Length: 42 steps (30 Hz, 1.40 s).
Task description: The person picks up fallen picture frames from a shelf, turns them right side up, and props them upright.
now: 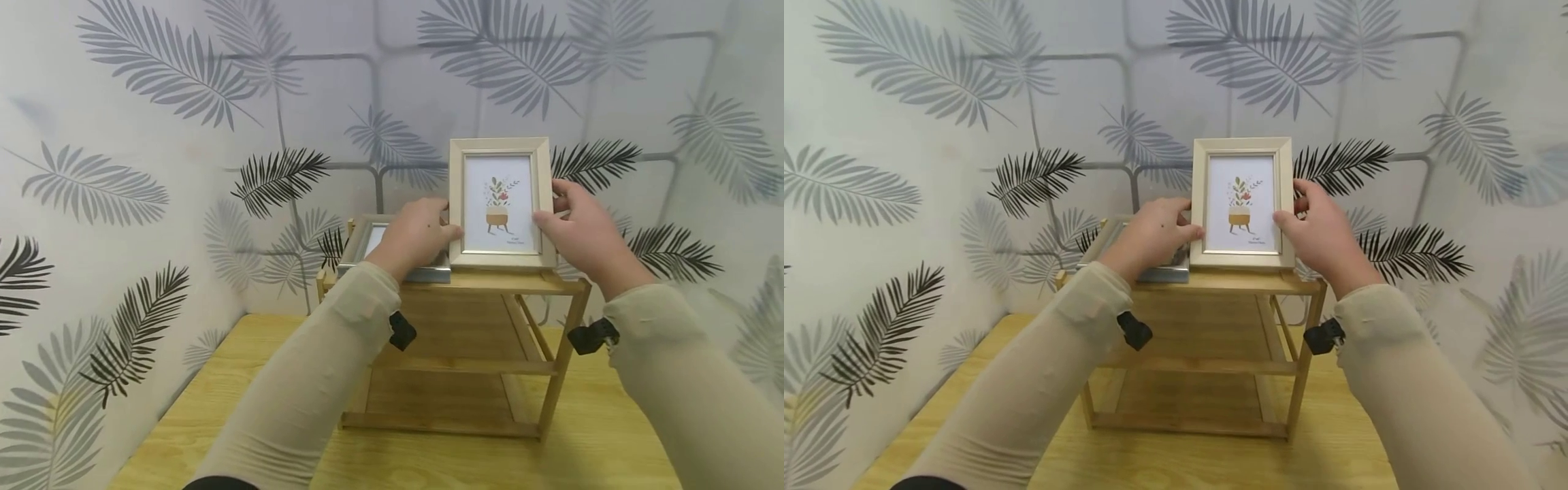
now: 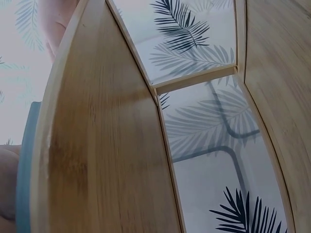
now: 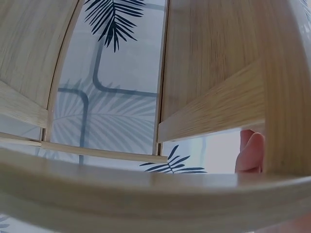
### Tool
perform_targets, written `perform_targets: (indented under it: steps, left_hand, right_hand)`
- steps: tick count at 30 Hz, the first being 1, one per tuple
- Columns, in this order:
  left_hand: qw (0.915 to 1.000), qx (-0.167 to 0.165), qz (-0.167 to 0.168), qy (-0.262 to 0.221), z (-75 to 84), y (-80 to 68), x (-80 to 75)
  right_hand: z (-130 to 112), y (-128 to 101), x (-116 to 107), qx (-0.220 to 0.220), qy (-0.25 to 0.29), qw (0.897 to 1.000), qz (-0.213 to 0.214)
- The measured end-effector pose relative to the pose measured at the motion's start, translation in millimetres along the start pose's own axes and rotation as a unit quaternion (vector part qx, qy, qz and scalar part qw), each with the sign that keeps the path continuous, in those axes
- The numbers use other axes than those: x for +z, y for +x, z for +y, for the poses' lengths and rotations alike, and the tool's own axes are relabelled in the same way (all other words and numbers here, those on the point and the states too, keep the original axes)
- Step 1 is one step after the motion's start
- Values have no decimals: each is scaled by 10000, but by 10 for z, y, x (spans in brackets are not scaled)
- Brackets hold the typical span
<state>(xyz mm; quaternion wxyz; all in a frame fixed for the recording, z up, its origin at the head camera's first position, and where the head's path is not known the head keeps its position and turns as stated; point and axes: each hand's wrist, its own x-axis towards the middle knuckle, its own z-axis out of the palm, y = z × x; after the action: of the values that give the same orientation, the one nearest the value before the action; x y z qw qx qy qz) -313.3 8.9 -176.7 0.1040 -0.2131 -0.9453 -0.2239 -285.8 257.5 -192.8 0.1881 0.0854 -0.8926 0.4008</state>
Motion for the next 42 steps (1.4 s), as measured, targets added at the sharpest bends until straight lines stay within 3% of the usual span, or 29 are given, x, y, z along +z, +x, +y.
perform_targets:
  steps: [8,11,19,27,35,42]
  left_hand:
    - [9973,-163,-63,-718,-18,-13,24]
    - [9957,-225,-105,-898,-21,-22,33]
    - [9971,-91,-64,-752,-1,7,43]
    - [9972,-113,10,-745,5,27,50]
    - [9935,-134,165,-1118,-2,-6,80]
    - [9920,-108,80,-1253,-23,-19,100]
  right_hand:
    - [-48,10,42,269,-680,9970,-250]
    - [-64,9,83,417,-663,9963,-341]
    - [-98,14,160,497,-146,9982,-317]
    - [-117,6,133,492,-100,9983,-302]
    - [-97,-59,122,527,-236,9981,-192]
    - [-55,-90,122,429,-369,9983,-128]
